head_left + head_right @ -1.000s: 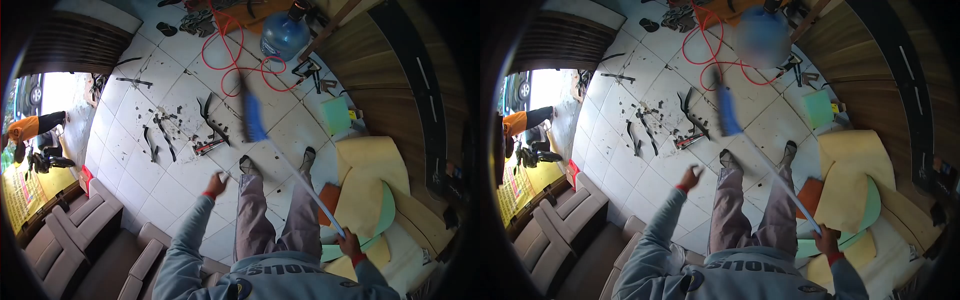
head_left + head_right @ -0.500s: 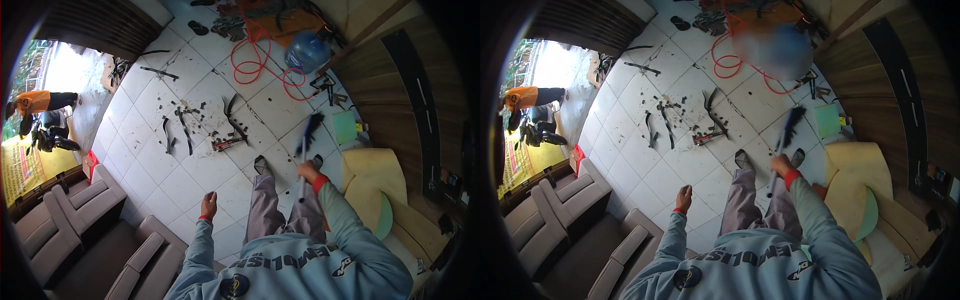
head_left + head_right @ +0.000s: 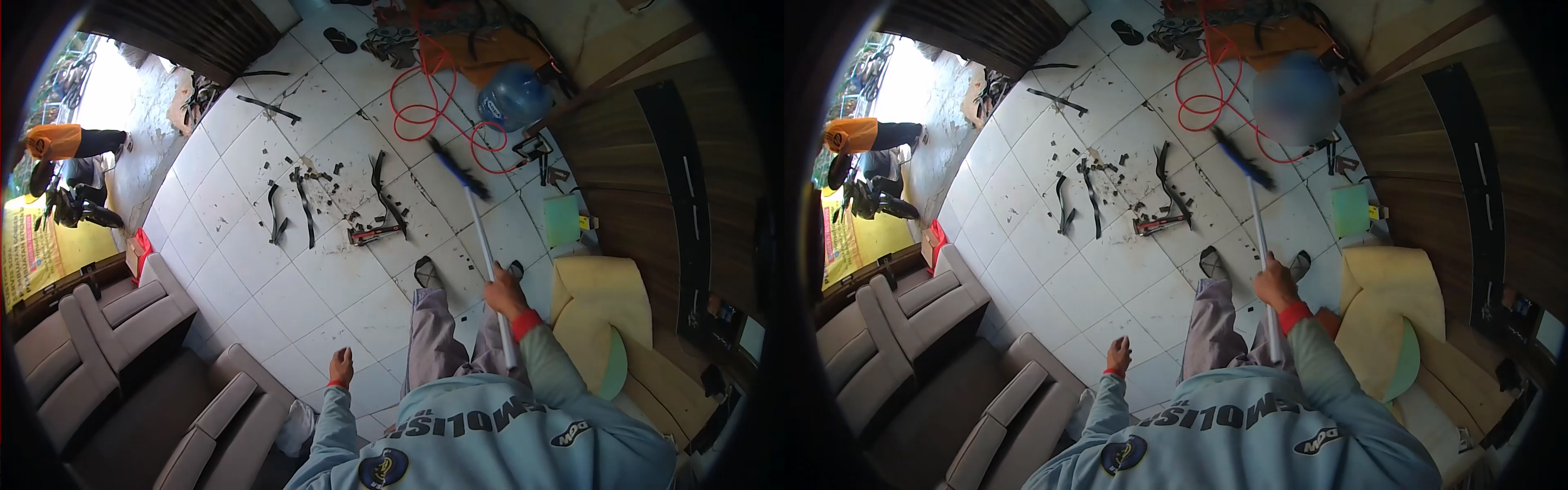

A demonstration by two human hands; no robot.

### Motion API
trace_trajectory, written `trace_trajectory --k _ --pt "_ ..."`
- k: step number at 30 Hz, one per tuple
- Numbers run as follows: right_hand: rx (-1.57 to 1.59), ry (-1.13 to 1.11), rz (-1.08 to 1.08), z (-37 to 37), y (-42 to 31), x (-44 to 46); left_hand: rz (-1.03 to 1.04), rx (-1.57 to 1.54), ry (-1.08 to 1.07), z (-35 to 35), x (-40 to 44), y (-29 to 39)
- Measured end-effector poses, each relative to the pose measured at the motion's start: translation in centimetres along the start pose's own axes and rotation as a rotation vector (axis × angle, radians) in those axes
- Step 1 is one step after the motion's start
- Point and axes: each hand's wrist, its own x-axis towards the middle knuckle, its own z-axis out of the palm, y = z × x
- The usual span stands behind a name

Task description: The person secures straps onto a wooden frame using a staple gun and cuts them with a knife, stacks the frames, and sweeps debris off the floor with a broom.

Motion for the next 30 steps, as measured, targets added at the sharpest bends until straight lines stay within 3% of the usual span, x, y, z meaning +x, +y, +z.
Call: trace_trajectory --k 4,7,9,11,13,15,17,19,20,21,23,25,27,29,30 --pt "-0.066 0.158 0.059 6.3 -2.9 8.6 -0.149 0.068 0.125 -1.3 -1.3 -6.7" --pt "-0.176 0.215 -0.123 10.1 -8.7 11.0 -0.234 0.008 0.121 -1.5 -2.7 -3.5" --pt "-0.204 0.198 -0.297 9.8 -12.4 11.0 -0.155 -0.003 0.115 -1.6 -1.7 -1.6" --pt "-0.102 0.041 -0.441 6.0 -15.6 9.7 -0.097 -0.03 0.089 -0.9 -1.5 4.5" --pt "-0.109 -0.127 -0.486 3.9 -16.1 9.1 0.088 -0.029 0.057 -1.7 0.6 6.8" --pt "-0.014 -0.212 -0.539 2.8 -12.7 7.3 0.201 -0.02 -0.013 -1.9 1.0 11.9" --pt "0.232 -0.121 -0.51 1.6 -6.2 1.2 0.242 -0.075 -0.024 -1.9 -1.7 18.3" --pt "0.333 -0.25 -0.244 -3.9 -2.5 -7.1 0.284 -0.076 -0.042 -2.9 -1.7 20.2" --pt "0.362 -0.11 -0.244 -2.3 1.2 -8.9 0.268 -0.046 -0.047 -3.3 -1.4 20.4" --pt "0.355 -0.12 -0.116 -3.6 3.2 -11.2 0.22 0.007 -0.044 -3.7 -1.2 20.2" --pt "0.276 0.246 -0.096 0.9 10.4 -12.3 0.133 0.122 -0.044 -4.4 0.5 18.9" --pt "0.242 0.116 0.297 -1.3 12.5 -11.8 0.091 0.237 -0.052 -5.3 3.4 15.4" --pt "0.22 0.422 0.271 5.6 21.6 -6.1 -0.022 0.263 -0.073 -5.3 3.8 14.4" --pt "0.517 0.164 0.438 4.2 22.8 -3.1 -0.069 0.32 -0.128 -4.9 4.2 14.5" --pt "0.451 0.054 0.314 6.6 22.9 -1.9 -0.062 0.359 -0.138 -4.5 4.2 15.1"
